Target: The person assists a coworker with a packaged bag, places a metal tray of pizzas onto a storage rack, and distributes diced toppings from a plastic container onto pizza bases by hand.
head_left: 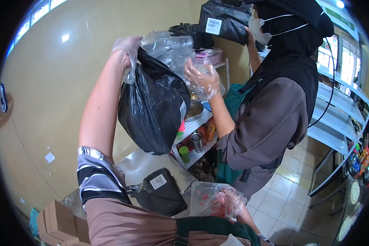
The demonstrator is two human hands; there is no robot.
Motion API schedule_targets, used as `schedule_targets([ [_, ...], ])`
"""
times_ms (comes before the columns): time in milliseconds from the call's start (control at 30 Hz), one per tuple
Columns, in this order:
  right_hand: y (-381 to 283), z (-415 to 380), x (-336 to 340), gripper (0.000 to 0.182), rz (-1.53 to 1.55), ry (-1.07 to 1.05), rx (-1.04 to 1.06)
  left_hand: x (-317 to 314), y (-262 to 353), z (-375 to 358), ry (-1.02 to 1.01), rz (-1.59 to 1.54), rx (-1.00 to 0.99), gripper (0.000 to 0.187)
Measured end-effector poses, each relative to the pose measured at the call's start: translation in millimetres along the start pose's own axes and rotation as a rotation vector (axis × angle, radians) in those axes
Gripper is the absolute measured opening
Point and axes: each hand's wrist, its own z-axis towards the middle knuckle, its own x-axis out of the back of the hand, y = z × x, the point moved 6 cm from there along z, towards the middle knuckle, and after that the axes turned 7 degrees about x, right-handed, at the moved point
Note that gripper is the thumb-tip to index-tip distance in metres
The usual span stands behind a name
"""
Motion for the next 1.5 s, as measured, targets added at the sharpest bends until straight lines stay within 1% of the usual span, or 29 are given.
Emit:
schedule_targets([
  [33, -1, -3, 0, 0.018, -0.014, 0.043, 0.001, -4, 4, -1, -0.033, -0.003, -0.031, 0.046],
  [67, -2, -4, 1, 0.019, -0.027, 0.086, 0.001, -6, 5, 0, -0.036, -0.003, -0.033, 0.046],
  [100, -2, -3, 1, 0.019, -0.026, 0.086, 0.005, -6, 6, 1, 0.004, -0.059, -0.041, 0.025],
  [133, -2, -3, 1, 0.019, -0.029, 0.084, 0.015, -5, 7, 1, 0.045, -0.115, -0.049, 0.033],
  [167, -2, -2, 1, 0.019, -0.032, 0.082, 0.023, -8, 8, 0, 0.043, -0.114, -0.052, 0.033],
  [267, -2, 3, 3, 0.019, -0.042, 0.074, 0.047, -11, 13, 4, 0.070, -0.157, -0.110, 0.028],
  [333, -2, 5, 6, 0.019, -0.048, 0.073, 0.064, -14, 13, 21, 0.023, -0.235, -0.147, 0.019],
  [400, -3, 6, 11, 0.019, -0.052, 0.073, 0.080, -17, 14, 20, 0.017, -0.192, -0.154, 0.017],
  [433, -3, 6, 13, 0.019, -0.054, 0.073, 0.088, -19, 15, 19, 0.015, -0.151, -0.161, 0.020],
  [567, -1, 10, 20, 0.019, -0.066, 0.073, 0.112, -13, 18, 33, 0.022, -0.144, -0.175, 0.024],
  [633, 2, 12, 22, 0.019, -0.074, 0.070, 0.121, -5, 20, 46, 0.004, -0.164, -0.232, 0.033],
  [667, 2, 13, 23, 0.019, -0.077, 0.069, 0.124, -1, 20, 50, 0.005, -0.162, -0.231, 0.033],
  [733, 7, 15, 24, 0.019, -0.067, 0.104, 0.119, 3, 16, 62, -0.087, -0.170, -0.211, 0.029],
  [767, 8, 15, 26, 0.019, -0.057, 0.139, 0.115, 0, 15, 58, -0.087, -0.170, -0.208, 0.029],
  [833, 8, 16, 24, 0.019, -0.050, 0.123, 0.097, -7, 13, 51, -0.051, -0.208, -0.194, 0.025],
  [900, 9, 17, 27, 0.019, -0.044, 0.110, 0.079, -10, 10, 54, -0.052, -0.210, -0.192, 0.025],
  [1033, 10, 16, 34, 0.020, -0.085, 0.158, 0.069, -11, 7, 65, -0.072, -0.232, -0.199, 0.025],
  [1100, 2, 11, 24, 0.021, -0.079, 0.182, 0.069, -9, 5, 70, -0.089, -0.257, -0.193, 0.025],
  [1167, -7, 6, 2, 0.022, -0.085, 0.075, 0.008, -4, 2, 75, -0.105, -0.280, -0.186, 0.025],
  [1200, -5, 7, 1, 0.022, -0.087, 0.077, 0.009, -2, 2, 78, -0.100, -0.283, -0.197, 0.025],
  [1267, -4, 11, 7, 0.020, -0.077, 0.209, 0.083, 0, 1, 81, -0.096, -0.288, -0.210, 0.025],
  [1300, -4, 12, 9, 0.020, -0.078, 0.210, 0.085, 1, 0, 81, -0.104, -0.307, -0.216, 0.023],
  [1367, 0, 14, 9, 0.019, -0.084, 0.131, 0.025, 1, 1, 81, -0.113, -0.329, -0.227, 0.022],
  [1500, 1, 17, 7, 0.016, -0.056, 0.183, 0.032, -2, 3, 84, -0.172, -0.354, -0.212, 0.018],
])
